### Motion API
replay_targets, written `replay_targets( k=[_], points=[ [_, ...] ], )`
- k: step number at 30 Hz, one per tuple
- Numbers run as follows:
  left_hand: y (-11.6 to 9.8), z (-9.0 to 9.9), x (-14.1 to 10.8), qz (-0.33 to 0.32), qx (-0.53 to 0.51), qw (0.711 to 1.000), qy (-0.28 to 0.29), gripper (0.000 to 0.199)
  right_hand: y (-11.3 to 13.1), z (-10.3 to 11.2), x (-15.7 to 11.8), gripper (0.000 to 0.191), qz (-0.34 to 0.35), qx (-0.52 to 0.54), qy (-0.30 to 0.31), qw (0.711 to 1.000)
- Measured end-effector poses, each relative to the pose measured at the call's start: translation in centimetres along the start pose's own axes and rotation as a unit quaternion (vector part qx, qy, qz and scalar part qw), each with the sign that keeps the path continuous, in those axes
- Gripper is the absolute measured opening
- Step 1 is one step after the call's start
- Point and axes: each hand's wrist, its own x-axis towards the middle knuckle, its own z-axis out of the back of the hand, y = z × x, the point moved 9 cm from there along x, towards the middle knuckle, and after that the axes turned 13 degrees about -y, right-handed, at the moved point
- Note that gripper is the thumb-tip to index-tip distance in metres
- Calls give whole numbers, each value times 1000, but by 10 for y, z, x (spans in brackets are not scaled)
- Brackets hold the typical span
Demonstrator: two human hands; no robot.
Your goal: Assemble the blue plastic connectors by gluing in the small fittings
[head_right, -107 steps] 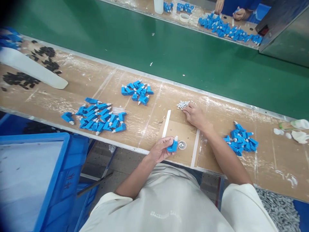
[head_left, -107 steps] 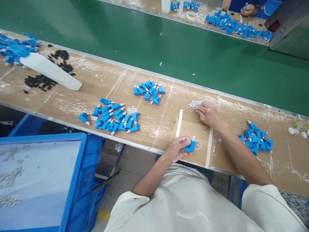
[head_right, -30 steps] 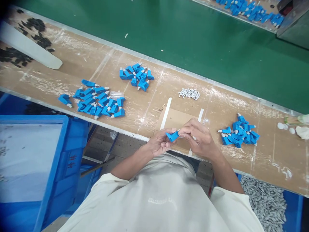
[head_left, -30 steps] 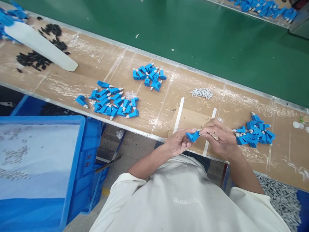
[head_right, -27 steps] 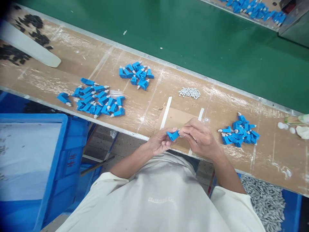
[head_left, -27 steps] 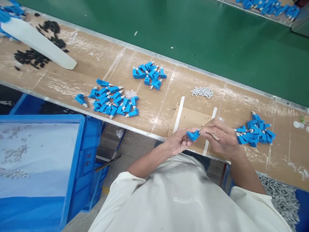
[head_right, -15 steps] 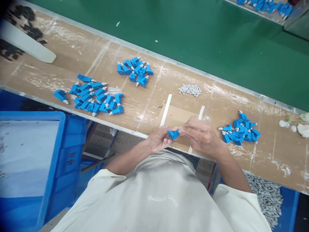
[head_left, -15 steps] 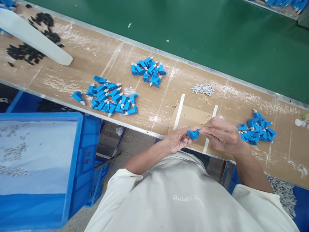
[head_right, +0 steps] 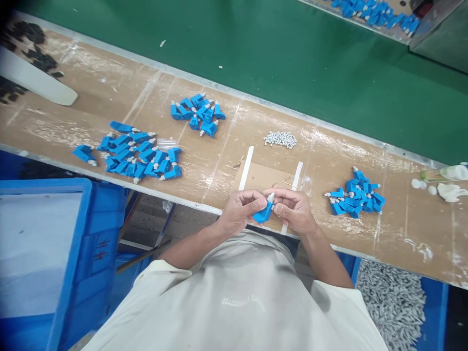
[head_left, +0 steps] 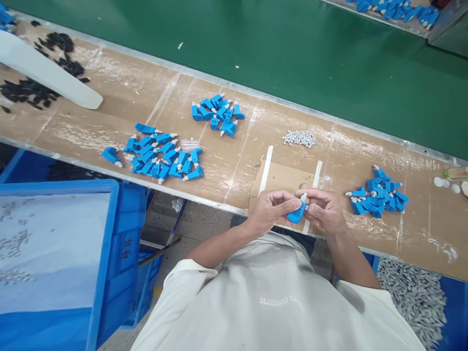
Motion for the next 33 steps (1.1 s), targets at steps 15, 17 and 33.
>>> replay_targets(
  k=[15, 17, 33],
  points=[
    [-148, 61, 49, -318, 493, 786, -194, 28, 12, 17, 2, 52, 72, 10, -35, 997],
    [-193, 85, 65, -346, 599, 661, -292, 18, 15, 22, -1, 41, 85, -14, -34, 996],
    [-83, 41, 1, -429, 535, 710, -162, 23, 71, 159, -54, 20, 222, -425, -395, 783]
  ],
)
